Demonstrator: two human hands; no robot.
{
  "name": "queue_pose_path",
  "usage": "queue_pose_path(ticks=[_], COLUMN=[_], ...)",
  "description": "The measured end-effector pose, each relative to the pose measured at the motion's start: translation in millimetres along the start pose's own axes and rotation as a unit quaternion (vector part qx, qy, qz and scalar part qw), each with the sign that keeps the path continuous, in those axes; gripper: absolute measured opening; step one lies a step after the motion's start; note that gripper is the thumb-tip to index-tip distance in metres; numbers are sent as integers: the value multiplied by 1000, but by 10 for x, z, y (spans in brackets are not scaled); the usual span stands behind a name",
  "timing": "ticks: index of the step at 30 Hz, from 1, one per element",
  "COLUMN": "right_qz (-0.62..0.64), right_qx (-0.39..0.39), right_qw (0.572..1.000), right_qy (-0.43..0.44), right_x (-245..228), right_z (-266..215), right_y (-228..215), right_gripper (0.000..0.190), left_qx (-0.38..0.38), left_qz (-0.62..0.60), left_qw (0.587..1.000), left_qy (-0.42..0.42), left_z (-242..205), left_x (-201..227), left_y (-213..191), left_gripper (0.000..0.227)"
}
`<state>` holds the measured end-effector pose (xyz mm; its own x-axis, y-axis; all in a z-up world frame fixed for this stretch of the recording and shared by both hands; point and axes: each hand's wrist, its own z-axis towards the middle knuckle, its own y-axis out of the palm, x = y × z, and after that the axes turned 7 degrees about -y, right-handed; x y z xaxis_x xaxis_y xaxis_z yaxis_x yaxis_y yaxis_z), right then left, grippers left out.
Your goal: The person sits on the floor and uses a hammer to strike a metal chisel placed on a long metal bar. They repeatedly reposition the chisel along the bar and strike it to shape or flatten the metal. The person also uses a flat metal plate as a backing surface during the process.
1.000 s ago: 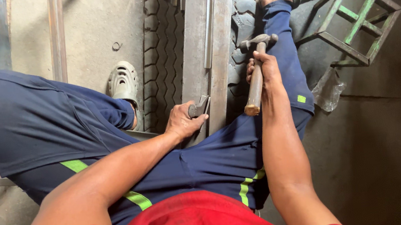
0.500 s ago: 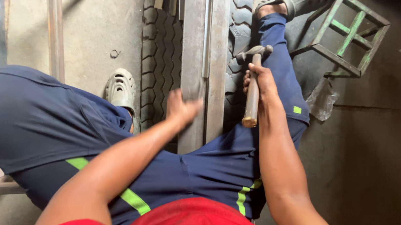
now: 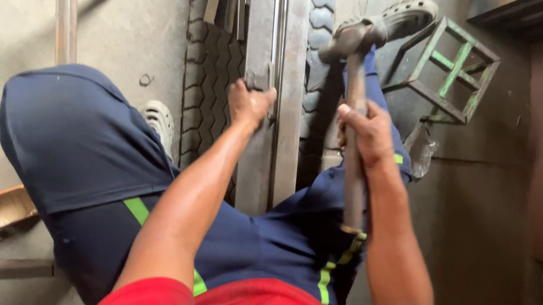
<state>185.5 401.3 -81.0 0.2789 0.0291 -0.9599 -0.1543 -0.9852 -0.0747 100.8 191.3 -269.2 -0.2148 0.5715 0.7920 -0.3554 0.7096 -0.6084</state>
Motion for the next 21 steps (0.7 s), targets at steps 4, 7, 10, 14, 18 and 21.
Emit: queue_pose_path(ticks=[4, 7, 10, 14, 18, 21], right_qz=[12, 4, -35, -149, -212, -352], right_qx=[-31, -39, -47, -109, -144, -152], right_qw=[999, 998, 996, 964, 872, 740], right_qy=[-31, -54, -60, -189, -417, -553], right_x=[-472, -754, -986, -1479, -1672, -1290], right_z=[-233, -341, -436, -568, -566, -276], right_y=[50, 147, 228, 246, 225, 370], right_gripper=[28, 27, 31, 33, 45, 33], left_qx=[-161, -193, -211, -156, -178, -197], left_qz=[3, 38, 26, 7, 34, -15], left_qw=[980, 975, 973, 987, 982, 979], left_qy=[-120, -98, -88, -38, -52, -54], left_z=[33, -57, -161, -241, -287, -309], left_x=[-47, 68, 17, -15, 82, 210], left_y=[-30, -2, 37, 34, -141, -286], left_gripper=[63, 68, 60, 52, 48, 39])
